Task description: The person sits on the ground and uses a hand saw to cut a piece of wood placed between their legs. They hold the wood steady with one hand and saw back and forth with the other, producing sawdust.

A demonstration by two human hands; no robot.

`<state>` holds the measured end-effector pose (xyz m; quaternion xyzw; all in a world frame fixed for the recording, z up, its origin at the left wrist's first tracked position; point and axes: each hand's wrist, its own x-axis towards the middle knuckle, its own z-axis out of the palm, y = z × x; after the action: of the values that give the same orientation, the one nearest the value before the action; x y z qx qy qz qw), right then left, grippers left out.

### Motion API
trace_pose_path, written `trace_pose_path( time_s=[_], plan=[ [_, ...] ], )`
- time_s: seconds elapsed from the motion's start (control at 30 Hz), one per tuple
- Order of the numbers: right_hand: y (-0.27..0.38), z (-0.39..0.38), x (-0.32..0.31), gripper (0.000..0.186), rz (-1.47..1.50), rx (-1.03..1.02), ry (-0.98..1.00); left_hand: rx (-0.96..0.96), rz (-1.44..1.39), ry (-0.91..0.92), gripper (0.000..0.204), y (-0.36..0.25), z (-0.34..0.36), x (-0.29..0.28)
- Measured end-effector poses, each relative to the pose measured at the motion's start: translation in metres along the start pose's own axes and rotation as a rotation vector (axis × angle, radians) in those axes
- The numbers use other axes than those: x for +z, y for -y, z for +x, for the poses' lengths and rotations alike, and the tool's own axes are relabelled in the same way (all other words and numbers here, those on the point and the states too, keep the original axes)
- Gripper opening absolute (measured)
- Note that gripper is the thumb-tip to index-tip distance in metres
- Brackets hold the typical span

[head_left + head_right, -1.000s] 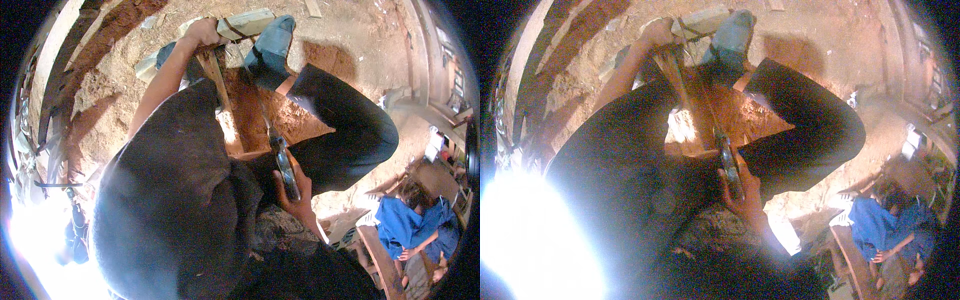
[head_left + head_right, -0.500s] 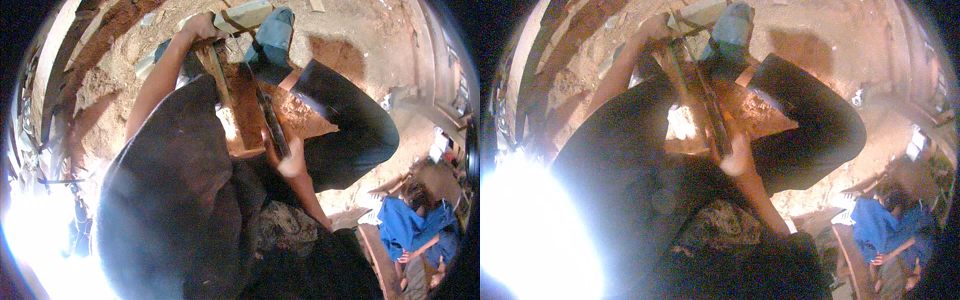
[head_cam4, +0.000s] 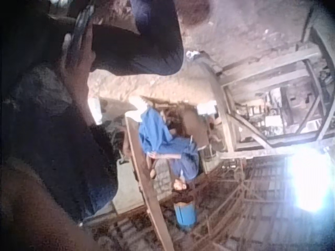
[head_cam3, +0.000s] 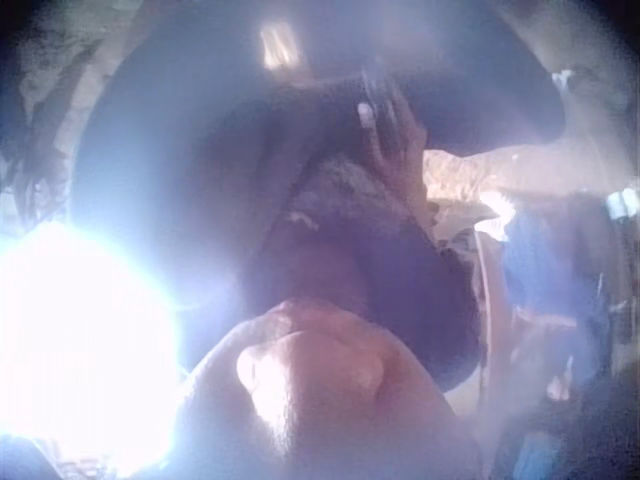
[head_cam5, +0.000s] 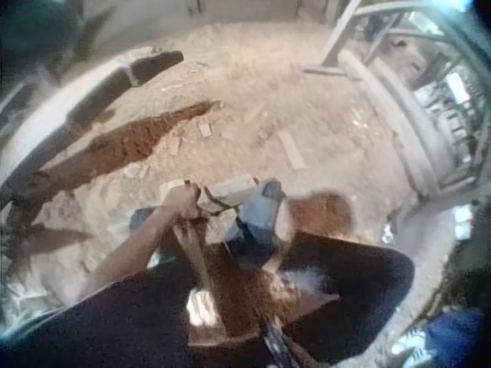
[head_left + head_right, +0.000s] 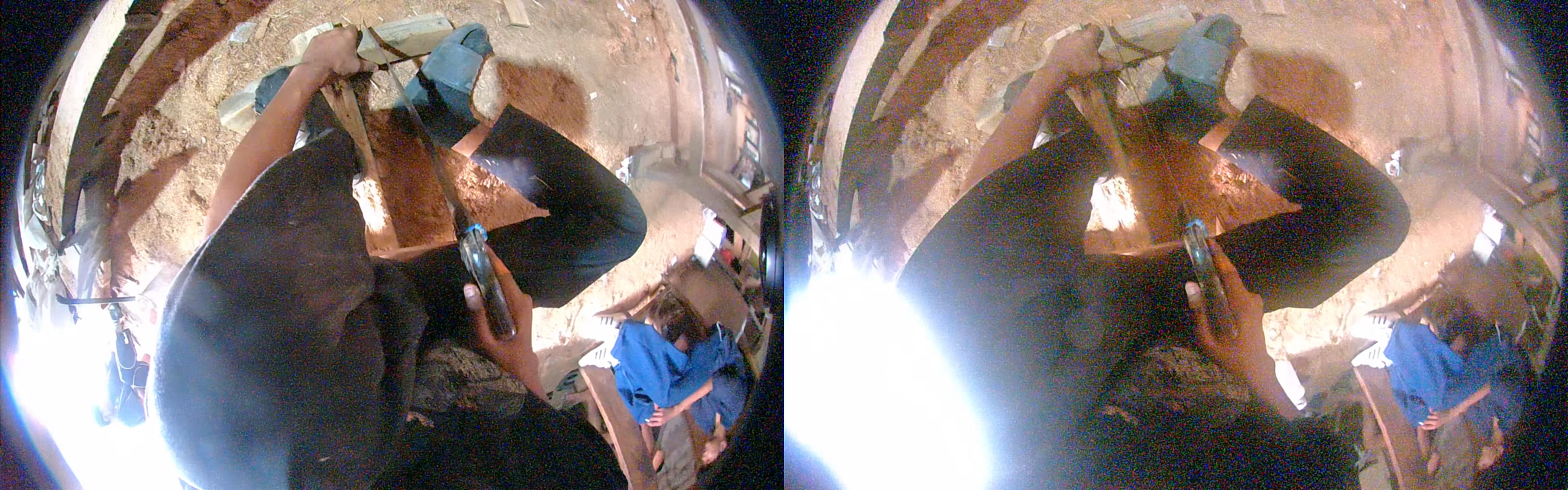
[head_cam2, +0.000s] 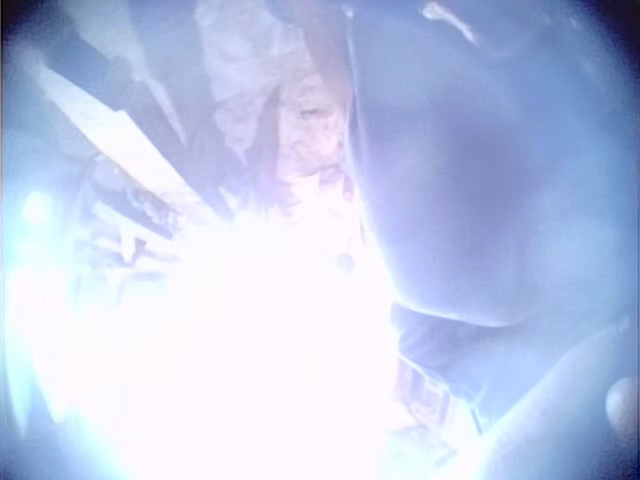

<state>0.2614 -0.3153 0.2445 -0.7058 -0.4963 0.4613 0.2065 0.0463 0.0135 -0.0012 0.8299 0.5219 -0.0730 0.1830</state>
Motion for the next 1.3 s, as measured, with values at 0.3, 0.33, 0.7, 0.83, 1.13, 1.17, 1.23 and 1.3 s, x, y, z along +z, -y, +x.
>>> trace_pose_path(
  time_s=[0.3,0.33,0.7,0.83,1.13,1.17,1.23,1.3],
  plan=[
    [0.005,0.0,0.006,0.053,0.067,0.004,-0.036,0.104,0.164,-0.085,0.057,-0.013,-0.005,0.013],
    [0.003,0.0,0.007,0.052,0.07,0.042,-0.024,0.11,0.184,-0.104,0.057,-0.013,-0.005,0.014],
    [-0.01,-0.007,-0.004,0.049,0.181,0.057,-0.007,0.041,0.143,0.013,0.061,-0.009,0.0,0.015],
    [-0.058,0.037,0.03,0.048,0.04,0.076,-0.016,0.09,0.179,0.011,0.067,-0.007,0.011,0.017],
    [-0.043,0.044,0.026,0.047,0.222,0.06,-0.01,0.064,0.236,0.013,0.062,-0.004,0.01,0.03],
    [-0.051,0.056,0.035,0.046,0.173,0.003,-0.047,0.081,0.246,-0.005,0.062,-0.005,0.011,0.033],
    [-0.058,0.043,0.043,0.042,0.158,-0.045,-0.087,0.09,0.27,-0.034,0.063,-0.004,0.01,0.028],
    [-0.031,0.017,0.018,0.04,0.221,0.117,-0.018,0.057,0.28,-0.054,0.065,-0.005,0.0,0.024]
  ],
)
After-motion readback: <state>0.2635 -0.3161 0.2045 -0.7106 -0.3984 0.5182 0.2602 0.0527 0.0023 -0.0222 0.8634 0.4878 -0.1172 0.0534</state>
